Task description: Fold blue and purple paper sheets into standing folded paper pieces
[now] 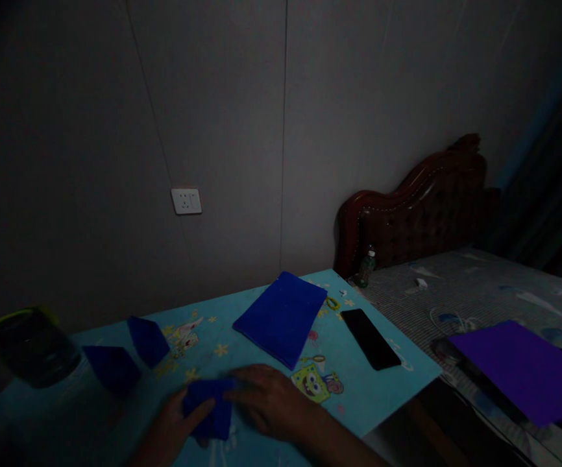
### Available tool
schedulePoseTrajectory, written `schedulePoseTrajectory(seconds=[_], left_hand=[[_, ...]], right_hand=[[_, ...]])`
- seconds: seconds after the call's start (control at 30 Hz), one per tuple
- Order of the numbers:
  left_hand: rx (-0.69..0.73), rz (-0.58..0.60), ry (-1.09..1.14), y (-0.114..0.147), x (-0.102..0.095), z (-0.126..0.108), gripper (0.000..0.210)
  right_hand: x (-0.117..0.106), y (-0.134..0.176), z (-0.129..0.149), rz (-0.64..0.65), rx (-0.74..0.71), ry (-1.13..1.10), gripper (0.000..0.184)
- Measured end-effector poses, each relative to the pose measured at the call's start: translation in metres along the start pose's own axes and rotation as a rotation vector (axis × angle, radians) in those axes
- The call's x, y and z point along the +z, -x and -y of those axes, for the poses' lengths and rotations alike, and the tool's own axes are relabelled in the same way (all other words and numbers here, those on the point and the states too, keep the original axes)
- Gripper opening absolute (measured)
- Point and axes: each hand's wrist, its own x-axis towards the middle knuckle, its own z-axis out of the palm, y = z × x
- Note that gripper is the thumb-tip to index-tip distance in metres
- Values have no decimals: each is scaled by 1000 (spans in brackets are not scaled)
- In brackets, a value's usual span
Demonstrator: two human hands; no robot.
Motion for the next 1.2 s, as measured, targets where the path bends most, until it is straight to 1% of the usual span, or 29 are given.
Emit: schedulePoseTrajectory(seconds=[0.03,0.07,0.13,0.17,0.2,0.27,0.3,0.37,0.47,0.6,0.73,0.87,1.0,1.1,1.2], left_hand=[[-24,-10,-2,2,0,-3,48],[-46,-16,3,3,0,-6,48],[-74,-8,21,6,0,-9,50],[-83,2,26,7,0,-10,50],[-87,19,26,7,-1,-9,50],[-89,51,5,6,-1,-7,48],[-81,53,-7,5,-2,-5,47],[-60,22,-28,3,-2,-3,45],[-56,-22,-51,1,-4,-1,49],[-73,-18,-40,2,-3,-4,56],[-73,11,-41,5,-2,-10,55],[-83,47,-70,9,-2,-13,50],[-86,45,-105,11,1,-13,48],[-66,8,-127,12,4,-13,45],[-52,21,-185,11,5,-12,44]], right_hand=[[-11,11,-5,25,76,76,48],[-23,25,-15,-18,206,162,51],[-47,58,-41,-174,509,389,49],[-59,75,-57,-192,658,497,53],[-70,92,-73,-181,807,596,61],[-87,123,-101,-107,1056,728,77],[-94,134,-113,-61,1158,774,83],[-102,149,-128,27,1278,772,87],[-110,155,-140,93,1342,647,82],[-121,150,-148,89,1356,575,71],[-130,149,-152,74,1357,565,72],[-132,151,-155,68,1361,560,74],[-130,153,-156,73,1362,550,72],[-129,152,-154,71,1359,545,74],[-130,151,-150,55,1359,551,74]])
